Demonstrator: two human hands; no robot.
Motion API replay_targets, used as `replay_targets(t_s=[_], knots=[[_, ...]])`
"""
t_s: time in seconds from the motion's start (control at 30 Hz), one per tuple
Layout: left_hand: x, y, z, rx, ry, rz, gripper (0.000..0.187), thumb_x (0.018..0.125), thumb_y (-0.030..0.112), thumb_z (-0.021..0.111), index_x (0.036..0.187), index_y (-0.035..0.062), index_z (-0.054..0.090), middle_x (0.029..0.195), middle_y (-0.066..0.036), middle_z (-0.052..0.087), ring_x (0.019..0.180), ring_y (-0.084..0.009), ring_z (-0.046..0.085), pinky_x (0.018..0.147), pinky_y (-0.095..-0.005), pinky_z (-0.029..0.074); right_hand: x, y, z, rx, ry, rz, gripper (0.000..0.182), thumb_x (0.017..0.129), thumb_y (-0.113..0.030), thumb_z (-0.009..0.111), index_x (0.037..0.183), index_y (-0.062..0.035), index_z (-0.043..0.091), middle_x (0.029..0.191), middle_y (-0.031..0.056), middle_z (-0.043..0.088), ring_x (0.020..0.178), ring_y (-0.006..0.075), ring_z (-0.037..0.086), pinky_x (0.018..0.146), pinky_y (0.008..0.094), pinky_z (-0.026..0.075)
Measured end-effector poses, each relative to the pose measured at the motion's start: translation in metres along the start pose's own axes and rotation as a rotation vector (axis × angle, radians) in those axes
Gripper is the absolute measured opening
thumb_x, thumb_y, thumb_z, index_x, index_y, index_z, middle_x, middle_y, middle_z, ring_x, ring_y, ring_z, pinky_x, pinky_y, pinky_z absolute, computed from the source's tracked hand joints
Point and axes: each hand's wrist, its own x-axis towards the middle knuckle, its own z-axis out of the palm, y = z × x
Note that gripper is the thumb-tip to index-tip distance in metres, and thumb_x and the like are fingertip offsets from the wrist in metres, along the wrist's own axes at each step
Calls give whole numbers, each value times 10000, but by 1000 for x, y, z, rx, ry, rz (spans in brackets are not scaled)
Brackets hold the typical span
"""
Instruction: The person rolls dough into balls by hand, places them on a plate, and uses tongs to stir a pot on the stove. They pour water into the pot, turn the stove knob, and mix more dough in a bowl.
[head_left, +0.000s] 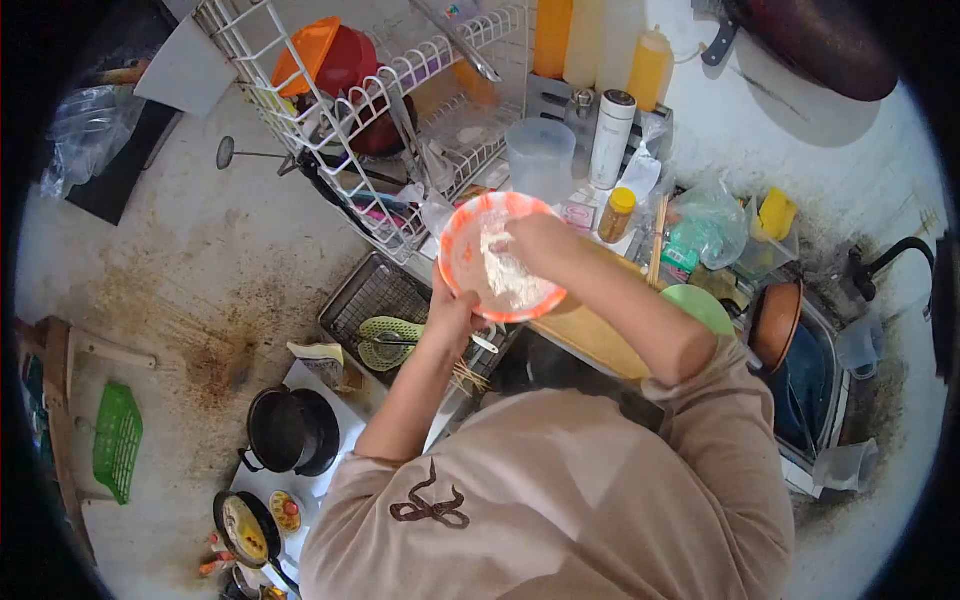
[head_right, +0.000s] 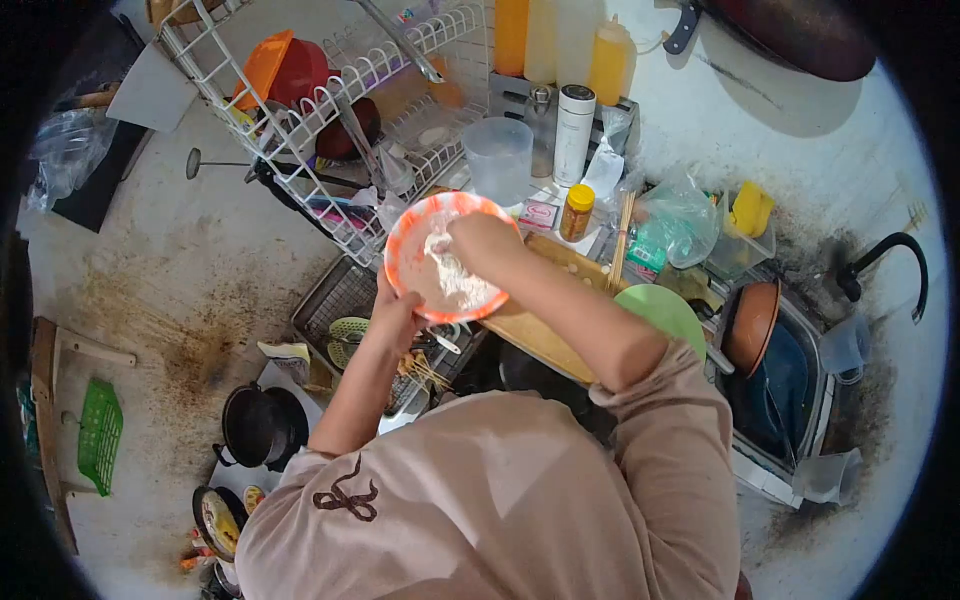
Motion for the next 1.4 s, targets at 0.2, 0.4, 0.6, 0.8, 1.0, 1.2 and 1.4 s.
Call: replay_targets(t_s=[0.2, 0.4, 0.6, 0.8, 1.0, 1.2, 1.4], knots=[[46, 0, 6, -119, 6, 1, 693, 705, -135, 345, 1299, 154, 135, 1222, -209, 362, 1008, -388, 518, 680, -466, 553, 52, 31, 1, 201, -201, -62, 369, 699, -325, 663, 946, -52, 642, 884, 160, 626, 830, 270, 600, 747, 342, 458], [73, -29, 3, -195, 32, -40, 715, 707, -143, 356, 1303, 167, 109, 1244, -220, 340, 997, -408, 517, 622, -467, 566, 69, 38, 25, 35, -256, 22, 362, 654, -285, 667, 952, -80, 650, 912, 158, 625, 855, 270, 597, 783, 336, 452], [71, -37, 1, -210, -29, -33, 733, 706, -129, 360, 1300, 187, 71, 1268, -190, 313, 1014, -369, 519, 649, -424, 571, 65, 57, 38, 471, -339, 227, 464, 629, -87, 652, 1088, -115, 594, 953, 131, 617, 840, 192, 594, 742, 294, 474], [59, -37, -8, -197, -101, -115, 732, 761, -71, 410, 1311, 212, 19, 1277, -179, 303, 1016, -329, 527, 689, -388, 553, 67, 65, 45, 292, -207, -23, 540, 632, -18, 618, 1151, -150, 554, 919, 119, 625, 809, 177, 597, 715, 285, 471], [55, -63, -30, 82, -92, 173, 922, 745, 76, 633, 1343, 242, -49, 1306, -190, 257, 960, -266, 551, 669, -349, 544, 46, 60, 50, 269, -389, -107, 434, 664, -54, 609, 1089, -138, 595, 945, 147, 618, 836, 222, 604, 732, 305, 469], [48, -59, -30, 641, 114, 430, 1034, 596, 220, 769, 1335, 2, 79, 1303, -202, 253, 1107, -298, 413, 756, -351, 466, 41, 77, 72, 42, -287, 51, 300, 672, -4, 568, 960, -67, 628, 933, 174, 609, 885, 296, 588, 756, 356, 460], [52, -67, -26, 755, 155, 569, 1004, 612, 333, 737, 1334, 19, 114, 1301, -316, 181, 1177, -449, 244, 981, -493, 207, 33, 76, 93, -91, -253, 64, 216, 751, -62, 468, 891, -4, 621, 870, 197, 606, 823, 320, 599, 728, 402, 464]])
